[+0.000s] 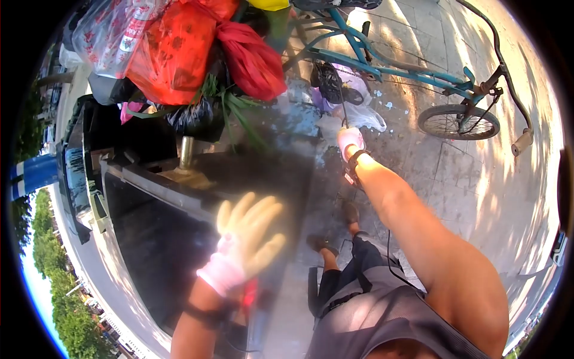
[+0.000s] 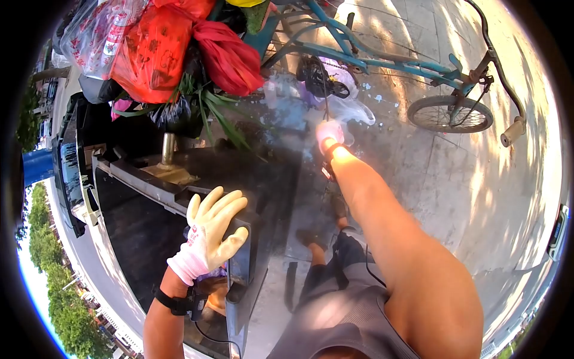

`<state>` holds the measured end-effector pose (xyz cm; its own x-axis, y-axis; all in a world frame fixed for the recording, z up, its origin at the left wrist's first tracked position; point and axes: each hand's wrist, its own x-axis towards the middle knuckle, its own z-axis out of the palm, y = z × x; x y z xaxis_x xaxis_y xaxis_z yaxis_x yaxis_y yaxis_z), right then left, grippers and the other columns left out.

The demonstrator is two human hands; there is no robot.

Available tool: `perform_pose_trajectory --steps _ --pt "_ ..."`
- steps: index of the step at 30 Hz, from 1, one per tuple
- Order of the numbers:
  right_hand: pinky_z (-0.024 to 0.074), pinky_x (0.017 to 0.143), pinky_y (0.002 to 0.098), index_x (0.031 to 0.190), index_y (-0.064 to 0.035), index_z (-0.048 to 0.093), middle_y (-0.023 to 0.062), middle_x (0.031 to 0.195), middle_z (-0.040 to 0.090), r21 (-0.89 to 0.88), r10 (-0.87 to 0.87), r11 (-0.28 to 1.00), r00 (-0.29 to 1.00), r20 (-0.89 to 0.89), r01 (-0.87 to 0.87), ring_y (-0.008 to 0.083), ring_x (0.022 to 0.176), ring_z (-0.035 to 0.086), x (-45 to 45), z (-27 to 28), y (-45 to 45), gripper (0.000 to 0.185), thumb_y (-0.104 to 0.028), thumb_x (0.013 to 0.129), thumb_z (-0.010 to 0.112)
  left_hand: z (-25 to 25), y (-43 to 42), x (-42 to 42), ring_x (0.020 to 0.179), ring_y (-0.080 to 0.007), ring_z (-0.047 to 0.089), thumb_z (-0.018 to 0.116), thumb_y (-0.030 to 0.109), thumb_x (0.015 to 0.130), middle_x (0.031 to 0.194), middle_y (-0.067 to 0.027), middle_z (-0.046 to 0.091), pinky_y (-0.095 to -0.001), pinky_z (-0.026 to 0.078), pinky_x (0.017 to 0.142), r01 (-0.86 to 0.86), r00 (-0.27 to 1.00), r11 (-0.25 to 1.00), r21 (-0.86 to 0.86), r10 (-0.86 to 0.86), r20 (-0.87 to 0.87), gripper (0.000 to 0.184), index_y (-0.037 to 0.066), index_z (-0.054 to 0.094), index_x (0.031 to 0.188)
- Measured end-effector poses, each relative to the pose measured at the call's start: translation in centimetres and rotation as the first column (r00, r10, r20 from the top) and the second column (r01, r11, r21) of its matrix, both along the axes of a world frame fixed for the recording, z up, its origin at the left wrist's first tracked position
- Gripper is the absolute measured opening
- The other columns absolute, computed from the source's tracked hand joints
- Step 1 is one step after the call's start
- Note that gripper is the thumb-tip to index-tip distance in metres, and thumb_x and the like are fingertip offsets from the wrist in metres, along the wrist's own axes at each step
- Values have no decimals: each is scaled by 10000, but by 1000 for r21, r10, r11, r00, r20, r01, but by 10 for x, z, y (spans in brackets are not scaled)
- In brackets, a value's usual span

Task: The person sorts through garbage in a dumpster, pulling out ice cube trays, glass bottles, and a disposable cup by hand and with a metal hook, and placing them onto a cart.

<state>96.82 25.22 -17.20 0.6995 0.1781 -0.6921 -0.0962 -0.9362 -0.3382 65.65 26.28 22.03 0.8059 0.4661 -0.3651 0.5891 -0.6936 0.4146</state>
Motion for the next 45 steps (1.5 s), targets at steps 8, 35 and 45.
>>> perform_pose_trajectory --steps 8,35,45 --pt "572 892 498 1269 -102 710 221 1102 778 110 189 971 964 190 -212 445 1048 740 -32 14 -108 352 -338 1079 533 -3 -2 -3 1480 -405 448 642 400 967 1534 -130 596 -600 197 1255 6 1000 1000 24 -6 15 557 98 633 1434" --pt "267 433 239 1325 26 659 -48 557 429 641 642 603 766 -35 -475 49 420 301 -218 434 -246 338 -209 1167 476 50 -56 -391 1209 -136 659 670 314 1070 1303 -70 738 -301 517 1059 -676 526 678 -288 718 456 440 32 679 1408" --pt "369 472 251 1294 12 709 11 649 584 163 993 121 120 -13 -979 57 496 487 -461 484 -163 338 -196 1065 572 -152 -340 -756 1089 -268 678 639 340 993 1262 -91 732 -396 520 992 -596 -720 -741 -308 663 -203 452 80 699 1358"
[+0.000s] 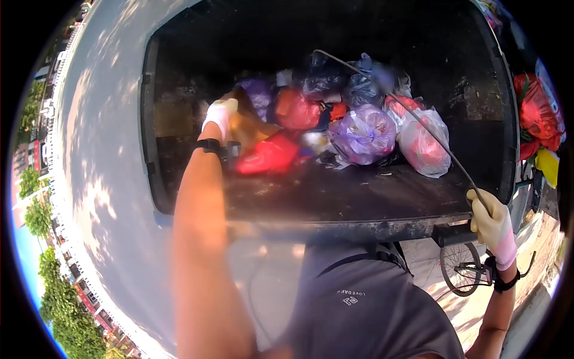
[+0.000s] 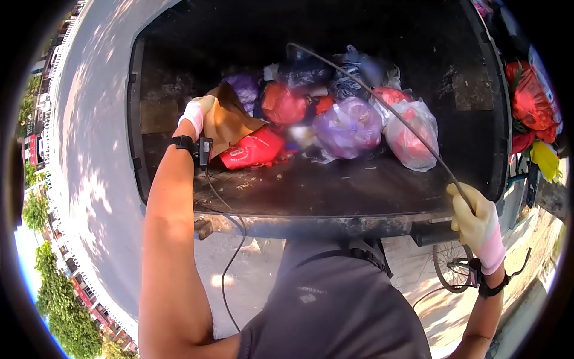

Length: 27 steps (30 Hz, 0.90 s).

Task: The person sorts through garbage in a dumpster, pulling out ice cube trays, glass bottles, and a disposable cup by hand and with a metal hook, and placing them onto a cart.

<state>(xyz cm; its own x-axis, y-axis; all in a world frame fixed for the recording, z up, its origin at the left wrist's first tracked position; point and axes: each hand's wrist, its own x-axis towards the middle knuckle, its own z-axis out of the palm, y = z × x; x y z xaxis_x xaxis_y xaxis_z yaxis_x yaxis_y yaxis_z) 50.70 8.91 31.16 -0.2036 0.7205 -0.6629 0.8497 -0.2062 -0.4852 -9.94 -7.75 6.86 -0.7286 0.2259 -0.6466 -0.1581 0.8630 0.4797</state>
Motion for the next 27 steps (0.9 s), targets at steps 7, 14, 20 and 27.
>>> perform_pose_trajectory --steps 7,14,20,27 --pt "430 499 261 1299 6 719 45 678 642 -181 181 972 969 169 -150 76 538 556 -125 -15 0 377 -237 1061 555 -194 -153 -85 1401 -292 551 697 581 976 1585 -184 556 -422 416 1153 -170 961 959 -226 212 176 837 2 527 1555" --pt "391 463 240 1292 12 714 34 666 641 -241 69 970 965 254 -6 67 467 504 -158 -28 -13 345 -195 1060 565 -228 -161 -98 1642 -358 243 779 787 779 1794 -178 194 -468 297 1302 2 1000 860 -510 3 9 1282 70 260 1707" --pt "398 470 242 1276 30 711 40 663 636 -206 26 978 955 296 37 74 465 516 -174 -33 -24 335 -181 1062 563 -240 -149 -95 1529 -368 444 733 641 876 1669 -190 433 -494 394 1238 54 997 856 -514 -72 -14 937 58 504 1573" --pt "396 466 240 1242 34 717 41 658 630 -199 -50 974 963 265 106 79 457 511 -179 -26 -30 317 -173 1062 559 -234 -102 -123 1127 -357 750 637 284 921 1267 -221 756 -432 584 953 -38 999 985 -169 41 10 459 14 746 1275"
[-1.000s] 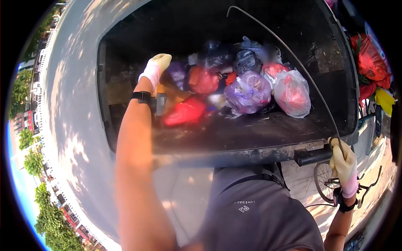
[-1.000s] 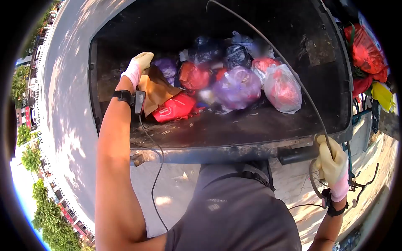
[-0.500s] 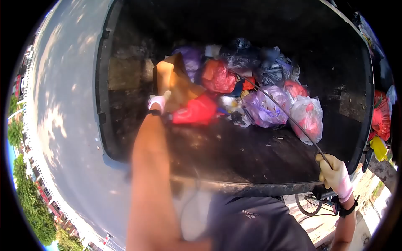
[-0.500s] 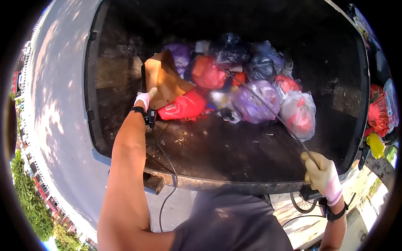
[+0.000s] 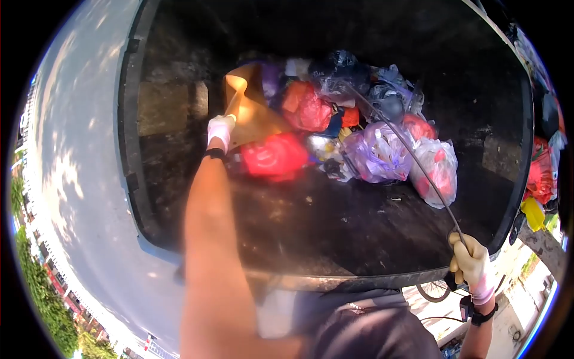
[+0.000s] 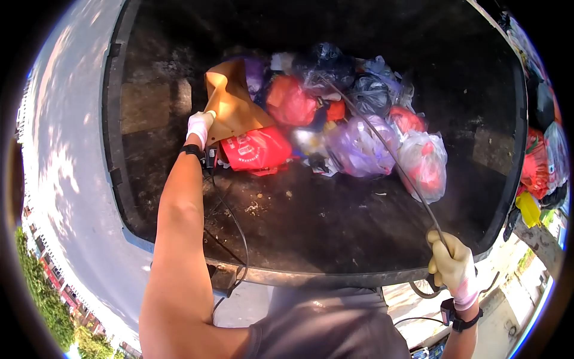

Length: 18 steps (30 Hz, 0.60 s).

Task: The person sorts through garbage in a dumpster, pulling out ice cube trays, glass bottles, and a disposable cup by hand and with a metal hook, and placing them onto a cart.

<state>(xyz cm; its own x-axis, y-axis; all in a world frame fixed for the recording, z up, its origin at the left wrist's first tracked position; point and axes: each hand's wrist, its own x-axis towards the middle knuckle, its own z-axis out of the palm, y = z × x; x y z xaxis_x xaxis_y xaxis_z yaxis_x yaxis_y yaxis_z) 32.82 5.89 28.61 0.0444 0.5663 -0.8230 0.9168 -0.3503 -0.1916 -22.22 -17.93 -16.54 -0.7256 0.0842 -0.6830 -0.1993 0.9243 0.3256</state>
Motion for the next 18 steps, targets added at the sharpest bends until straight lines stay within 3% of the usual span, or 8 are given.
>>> perform_pose_trajectory --steps 4,6,9,10,11,13,15,18 --pt "371 460 237 1215 23 726 31 656 623 14 -61 998 997 -47 61 72 450 491 5 6 -2 306 -184 1067 556 70 66 4 960 -282 743 727 342 914 1117 -162 779 -414 572 836 38 988 951 306 -81 129 443 21 740 1219" --pt "354 456 237 1204 19 729 22 654 616 29 -106 994 990 -98 109 67 446 477 10 8 -6 301 -189 1071 556 100 96 25 891 -233 730 737 280 952 1016 -108 769 -371 583 818 -96 967 881 463 -27 252 280 46 751 1104" --pt "332 460 238 1197 11 733 13 650 598 55 -157 984 977 -145 167 60 450 458 20 15 -13 284 -180 1078 560 101 138 60 944 -248 729 756 274 962 1084 -100 776 -370 587 849 -311 872 758 574 -13 490 301 29 758 1137" --pt "330 462 238 1199 10 733 12 649 595 66 -168 981 973 -159 180 59 452 455 24 16 -15 282 -177 1078 560 69 151 67 954 -252 728 757 243 958 1084 -104 776 -378 589 854 -333 844 713 617 -66 532 283 32 764 1147" --pt "333 466 236 1215 27 725 10 646 584 80 -164 981 972 -166 179 58 456 457 27 18 -17 298 -178 1078 557 62 165 85 956 -250 730 733 232 978 1084 -90 776 -378 591 857 -291 852 723 626 -103 514 261 35 767 1146" --pt "334 466 236 1227 44 715 5 642 572 97 -188 973 960 -208 212 58 456 459 38 21 -22 314 -180 1081 550 66 202 137 1023 -306 727 699 270 951 1136 -148 764 -395 581 908 98 900 771 629 -339 275 338 37 762 1188" --pt "339 467 233 1240 65 702 -4 632 552 105 -211 965 949 -235 241 62 452 463 46 21 -27 334 -187 1093 539 91 236 197 1180 -390 724 649 370 929 1314 -217 742 -432 560 1026 364 823 769 526 -530 205 506 30 750 1290" --pt "347 466 230 1241 61 701 -4 619 547 151 -241 949 945 -221 277 65 447 465 49 20 -35 335 -198 1102 541 139 258 291 1247 -383 693 624 377 947 1328 -200 733 -435 539 1083 601 646 617 509 -749 145 469 98 763 1298"
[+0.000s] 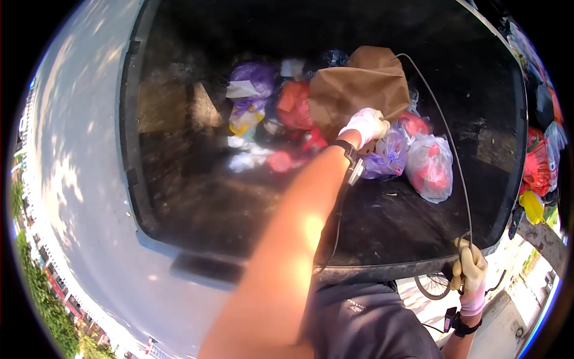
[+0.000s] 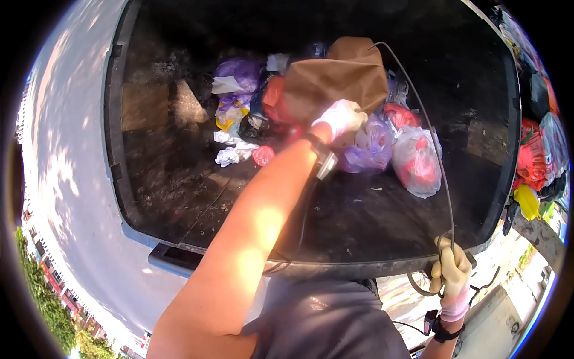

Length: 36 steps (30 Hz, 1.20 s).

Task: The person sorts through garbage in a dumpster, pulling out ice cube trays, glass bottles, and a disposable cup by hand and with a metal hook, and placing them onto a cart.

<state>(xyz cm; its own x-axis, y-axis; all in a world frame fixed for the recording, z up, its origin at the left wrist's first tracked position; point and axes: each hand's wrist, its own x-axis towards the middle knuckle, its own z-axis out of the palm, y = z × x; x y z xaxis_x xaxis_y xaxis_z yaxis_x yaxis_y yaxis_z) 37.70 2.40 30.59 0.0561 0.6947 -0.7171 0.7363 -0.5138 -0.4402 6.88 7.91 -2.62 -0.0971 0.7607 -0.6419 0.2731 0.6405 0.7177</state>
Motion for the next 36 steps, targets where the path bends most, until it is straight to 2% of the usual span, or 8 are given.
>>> perform_pose_trajectory --steps 4,9,13,16,20,24,28,36 --pt "322 425 227 1243 37 705 -7 604 542 88 -35 995 999 -9 36 68 416 445 7 -4 -5 303 -180 1111 541 23 -4 86 1246 -378 688 629 335 979 1236 -166 771 -521 433 1160 316 949 915 251 -311 -61 340 114 801 1173" --pt "303 409 235 1257 22 699 -6 611 523 165 63 985 997 -53 -54 67 402 416 5 -11 -6 270 -162 1105 571 7 2 135 1211 -392 681 654 310 991 1150 -166 773 -611 344 1210 344 937 831 436 -271 -222 259 107 803 1052" --pt "312 419 239 1279 14 696 9 627 531 61 7 998 999 -43 -4 74 406 417 -13 -13 -3 281 -167 1100 578 8 -8 125 1413 -347 515 589 490 1004 1604 -150 477 -518 293 1250 326 937 634 701 -121 -327 681 94 512 1553" --pt "319 420 242 1288 22 691 10 627 535 90 52 995 998 -32 -49 79 405 418 -14 -15 -2 294 -171 1098 577 20 -18 64 1280 -392 642 608 438 1010 1448 -193 639 -486 481 1103 173 982 641 748 -51 -184 589 82 588 1480" --pt "311 421 241 1281 30 698 9 630 531 316 388 866 919 64 -387 72 408 412 12 -27 -4 288 -133 1100 545 -28 -41 -23 1006 -442 732 510 355 1079 1075 -217 778 -511 577 923 -536 593 568 625 780 -200 385 64 753 1145" --pt "308 422 233 1274 34 710 15 632 550 416 457 781 881 126 -465 61 413 390 32 -40 -4 274 -96 1091 553 -132 -127 -84 1032 -390 774 578 378 1046 1125 -174 800 -464 605 937 -443 699 894 -66 298 -650 375 60 767 1101" --pt "305 389 241 1222 5 730 14 595 547 155 125 976 975 182 -154 63 375 394 -2 -34 -2 239 -92 1091 555 -170 -204 -83 1451 -383 557 560 520 991 1621 -182 531 -519 473 1164 -10 862 847 -531 -262 -434 733 130 502 1610" --pt "312 389 236 1185 2 719 19 590 552 53 175 979 946 274 -196 69 376 417 -17 -41 1 235 -115 1078 546 -217 -239 -96 1533 -353 472 594 490 1009 1679 -174 454 -489 418 1229 0 981 694 -720 -140 -135 748 217 382 1672"
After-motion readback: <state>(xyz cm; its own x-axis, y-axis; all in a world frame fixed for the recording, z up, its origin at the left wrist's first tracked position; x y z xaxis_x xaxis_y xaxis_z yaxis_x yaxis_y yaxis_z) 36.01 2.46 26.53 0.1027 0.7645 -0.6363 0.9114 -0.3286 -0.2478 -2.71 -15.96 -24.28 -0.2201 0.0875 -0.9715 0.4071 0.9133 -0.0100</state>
